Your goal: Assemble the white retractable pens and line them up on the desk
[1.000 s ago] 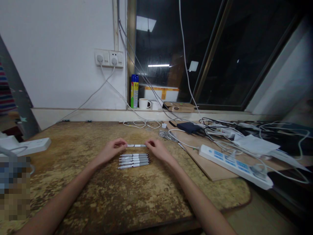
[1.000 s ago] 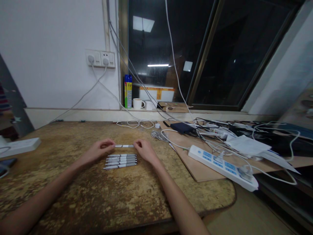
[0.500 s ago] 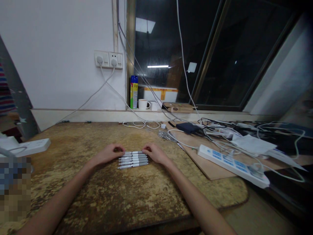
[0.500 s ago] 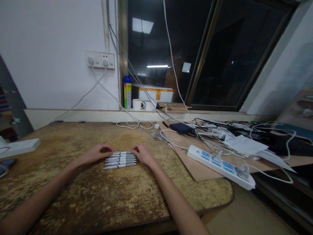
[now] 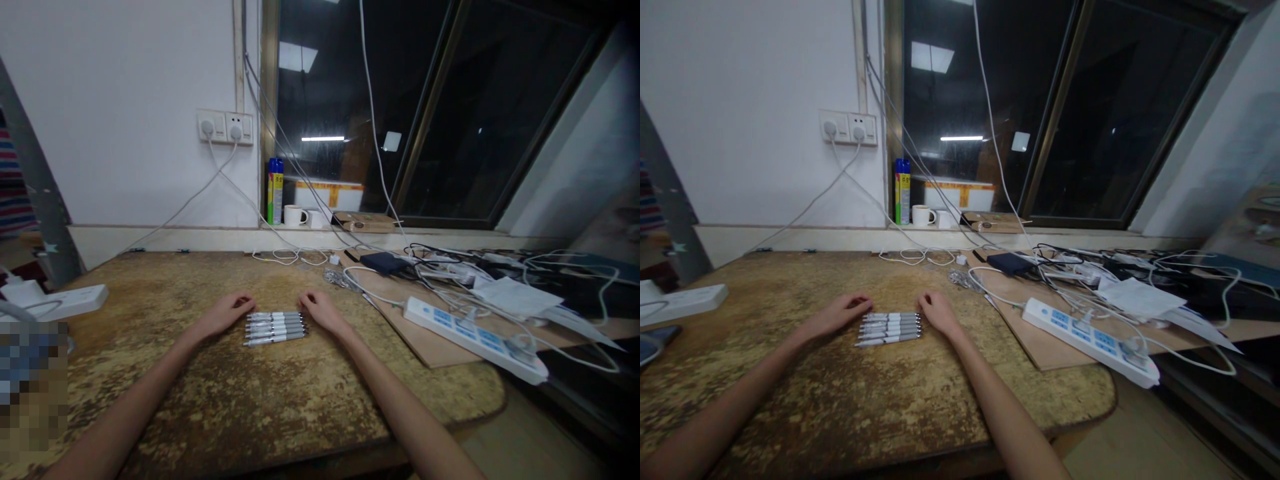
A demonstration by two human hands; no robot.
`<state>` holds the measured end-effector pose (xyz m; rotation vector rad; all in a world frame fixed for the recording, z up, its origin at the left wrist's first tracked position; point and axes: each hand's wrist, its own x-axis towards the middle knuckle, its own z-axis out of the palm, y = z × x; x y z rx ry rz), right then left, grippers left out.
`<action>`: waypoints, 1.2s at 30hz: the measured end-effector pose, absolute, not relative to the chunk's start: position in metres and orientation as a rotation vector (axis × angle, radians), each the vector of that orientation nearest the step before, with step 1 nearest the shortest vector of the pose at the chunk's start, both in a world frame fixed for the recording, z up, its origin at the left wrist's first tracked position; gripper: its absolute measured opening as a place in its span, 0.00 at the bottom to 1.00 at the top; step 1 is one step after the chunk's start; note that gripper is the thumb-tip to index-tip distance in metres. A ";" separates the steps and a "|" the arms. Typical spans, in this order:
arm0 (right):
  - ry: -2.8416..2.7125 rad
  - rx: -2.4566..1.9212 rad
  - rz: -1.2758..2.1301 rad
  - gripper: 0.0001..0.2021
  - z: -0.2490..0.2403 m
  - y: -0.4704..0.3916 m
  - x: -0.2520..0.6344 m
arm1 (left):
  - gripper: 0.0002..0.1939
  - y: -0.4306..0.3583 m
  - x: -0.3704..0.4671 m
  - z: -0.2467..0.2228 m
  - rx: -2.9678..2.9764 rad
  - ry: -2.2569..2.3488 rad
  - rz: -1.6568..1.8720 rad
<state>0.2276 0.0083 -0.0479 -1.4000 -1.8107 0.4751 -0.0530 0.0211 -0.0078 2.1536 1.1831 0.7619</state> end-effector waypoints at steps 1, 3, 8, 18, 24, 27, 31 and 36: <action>-1.793 -1.415 0.472 0.18 -0.049 0.010 0.230 | 0.22 0.021 -0.053 -0.009 2.151 1.216 0.798; -1.762 -1.444 0.463 0.19 -0.051 0.013 0.236 | 0.22 0.023 -0.054 -0.012 2.149 1.266 0.866; -1.690 -1.495 0.446 0.20 -0.055 0.015 0.244 | 0.23 0.028 -0.056 -0.017 2.202 1.230 0.906; -1.671 -1.494 0.463 0.19 -0.059 0.014 0.241 | 0.26 0.033 -0.057 -0.023 2.177 1.257 0.927; -1.653 -1.475 0.473 0.16 -0.058 0.013 0.236 | 0.25 0.033 -0.052 -0.030 2.169 1.260 0.941; -1.624 -1.455 0.468 0.12 -0.063 0.009 0.226 | 0.24 0.030 -0.046 -0.034 2.148 1.296 0.989; -1.548 -1.328 0.454 0.11 -0.077 0.001 0.206 | 0.23 0.020 -0.034 -0.039 1.976 1.350 1.095; -1.350 -1.260 0.643 0.17 -0.085 -0.005 0.183 | 0.24 0.003 -0.012 -0.052 1.704 1.325 1.179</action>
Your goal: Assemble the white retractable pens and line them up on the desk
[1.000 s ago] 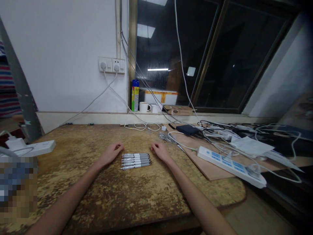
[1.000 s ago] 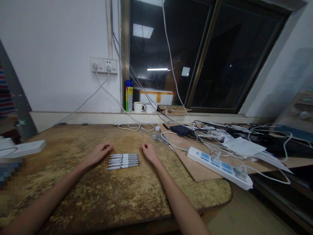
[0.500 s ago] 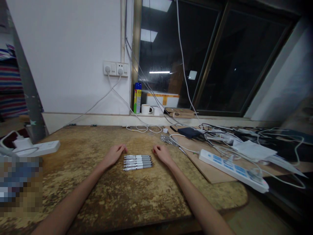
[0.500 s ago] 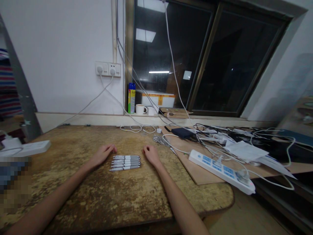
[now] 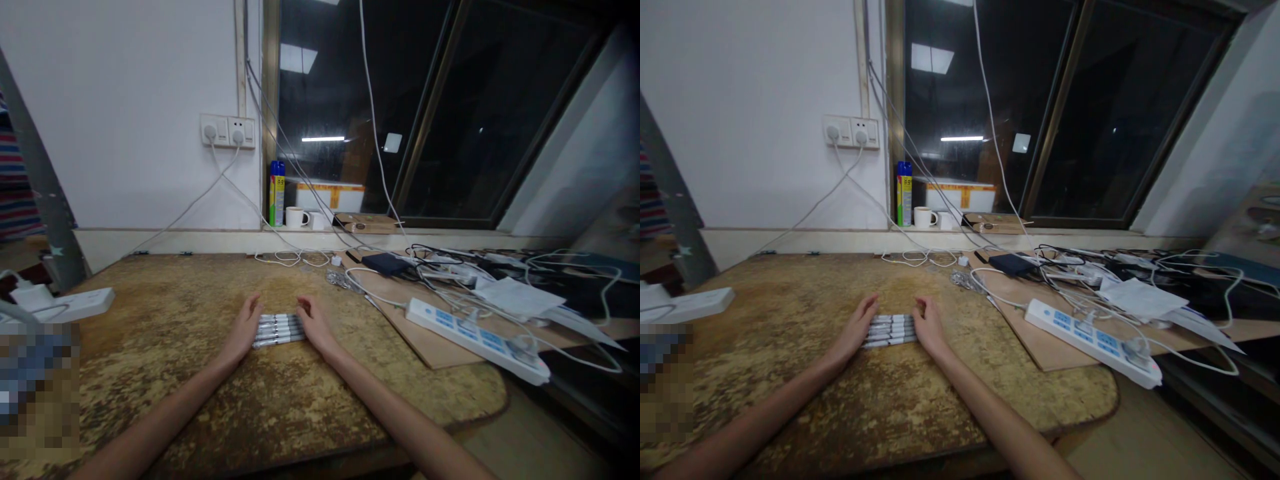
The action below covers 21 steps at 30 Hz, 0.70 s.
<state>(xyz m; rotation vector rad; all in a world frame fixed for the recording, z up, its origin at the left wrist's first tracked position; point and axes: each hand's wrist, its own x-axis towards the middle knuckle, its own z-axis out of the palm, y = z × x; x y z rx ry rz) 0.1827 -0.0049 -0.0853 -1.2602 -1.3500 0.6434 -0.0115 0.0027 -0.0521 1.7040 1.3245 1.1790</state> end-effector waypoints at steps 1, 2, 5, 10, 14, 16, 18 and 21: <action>-1.315 -1.256 0.680 0.18 -0.085 -0.006 0.179 | 0.24 -0.001 -0.007 -0.054 1.666 1.313 1.208; -1.277 -1.252 0.710 0.18 -0.084 -0.006 0.177 | 0.25 -0.004 -0.002 -0.056 1.623 1.306 1.249; -1.167 -1.225 0.766 0.19 -0.080 -0.008 0.173 | 0.22 -0.009 0.006 -0.056 1.497 1.283 1.354; -1.079 -1.200 0.807 0.20 -0.077 -0.004 0.176 | 0.20 -0.005 0.008 -0.049 1.388 1.258 1.391; -1.061 -1.234 0.825 0.20 -0.075 0.013 0.175 | 0.22 0.014 0.011 -0.048 1.440 1.324 1.396; -1.067 -1.260 0.819 0.21 -0.074 0.026 0.174 | 0.21 0.029 0.013 -0.048 1.466 1.366 1.399; -1.078 -1.278 0.812 0.20 -0.073 0.039 0.173 | 0.21 0.045 0.014 -0.048 1.467 1.388 1.401; -1.081 -1.280 0.796 0.19 -0.071 0.060 0.172 | 0.20 0.066 0.013 -0.048 1.484 1.423 1.397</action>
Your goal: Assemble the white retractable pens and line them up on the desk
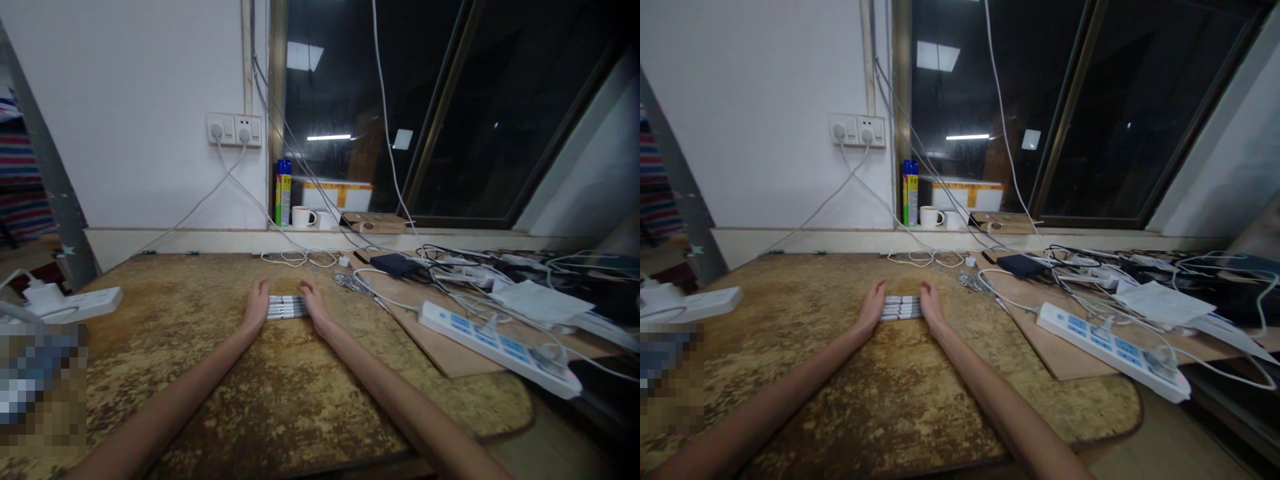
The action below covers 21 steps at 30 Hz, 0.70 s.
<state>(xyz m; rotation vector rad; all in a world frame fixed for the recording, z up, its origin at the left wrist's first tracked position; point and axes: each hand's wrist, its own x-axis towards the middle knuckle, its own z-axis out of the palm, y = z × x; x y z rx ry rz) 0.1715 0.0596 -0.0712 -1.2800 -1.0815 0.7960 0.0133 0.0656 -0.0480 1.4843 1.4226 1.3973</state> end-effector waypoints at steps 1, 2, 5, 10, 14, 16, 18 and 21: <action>-1.083 -1.280 0.788 0.19 -0.071 0.066 0.171 | 0.20 0.071 0.013 -0.048 1.494 1.432 1.394; -1.085 -1.280 0.780 0.18 -0.071 0.071 0.171 | 0.19 0.076 0.013 -0.048 1.501 1.442 1.389; -1.087 -1.285 0.753 0.17 -0.071 0.084 0.171 | 0.19 0.085 0.013 -0.048 1.521 1.460 1.380; -1.089 -1.289 0.719 0.17 -0.076 0.094 0.172 | 0.17 0.090 0.012 -0.051 1.541 1.461 1.384; -1.111 -1.286 0.722 0.18 -0.078 0.097 0.171 | 0.16 0.093 0.011 -0.054 1.538 1.465 1.402; -1.122 -1.282 0.728 0.18 -0.077 0.097 0.172 | 0.16 0.095 0.011 -0.055 1.533 1.469 1.405; -1.133 -1.273 0.728 0.17 -0.075 0.094 0.175 | 0.16 0.096 0.012 -0.056 1.526 1.474 1.404; -1.152 -1.259 0.726 0.17 -0.071 0.087 0.183 | 0.15 0.097 0.010 -0.056 1.527 1.479 1.399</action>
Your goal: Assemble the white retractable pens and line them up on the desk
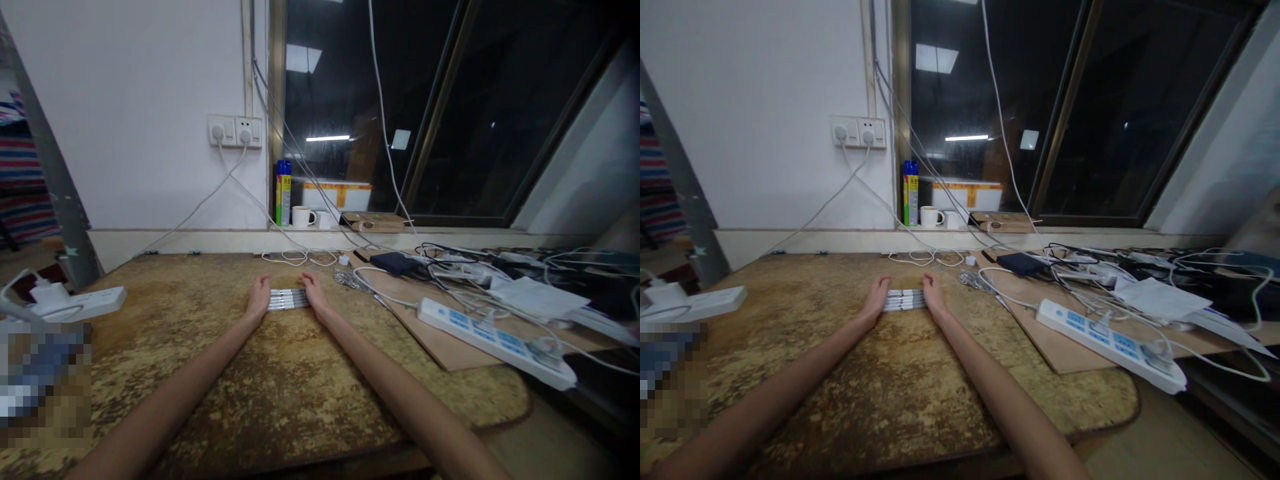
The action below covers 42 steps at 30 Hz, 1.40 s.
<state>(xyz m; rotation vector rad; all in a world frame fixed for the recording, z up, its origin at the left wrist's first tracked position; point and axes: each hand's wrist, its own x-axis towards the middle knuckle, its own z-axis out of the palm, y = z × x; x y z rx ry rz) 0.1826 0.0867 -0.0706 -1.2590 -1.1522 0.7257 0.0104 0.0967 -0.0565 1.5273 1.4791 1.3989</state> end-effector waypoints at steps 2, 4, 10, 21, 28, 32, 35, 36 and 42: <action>-1.164 -1.250 0.721 0.17 -0.067 0.080 0.191 | 0.14 0.095 0.007 -0.056 1.547 1.475 1.392; -1.184 -1.235 0.711 0.17 -0.065 0.072 0.202 | 0.14 0.090 0.001 -0.054 1.590 1.457 1.383; -1.356 -1.229 0.730 0.15 -0.061 0.046 0.237 | 0.12 0.069 -0.027 -0.043 1.862 1.346 1.317; -1.732 -1.267 0.433 0.15 -0.057 0.025 0.262 | 0.13 0.054 -0.067 -0.032 2.400 1.251 0.845; -1.809 -1.413 0.318 0.15 -0.062 0.017 0.265 | 0.13 0.051 -0.072 -0.028 2.474 1.289 0.789; -1.850 -1.379 0.314 0.14 -0.062 0.013 0.260 | 0.13 0.046 -0.068 -0.025 2.497 1.299 0.767; -1.881 -1.333 0.326 0.14 -0.061 0.010 0.257 | 0.13 0.043 -0.066 -0.023 2.505 1.304 0.769; -1.886 -1.328 0.325 0.14 -0.060 0.010 0.256 | 0.13 0.042 -0.066 -0.022 2.506 1.305 0.773; -1.877 -1.354 0.335 0.14 -0.058 0.007 0.255 | 0.13 0.040 -0.065 -0.018 2.529 1.302 0.802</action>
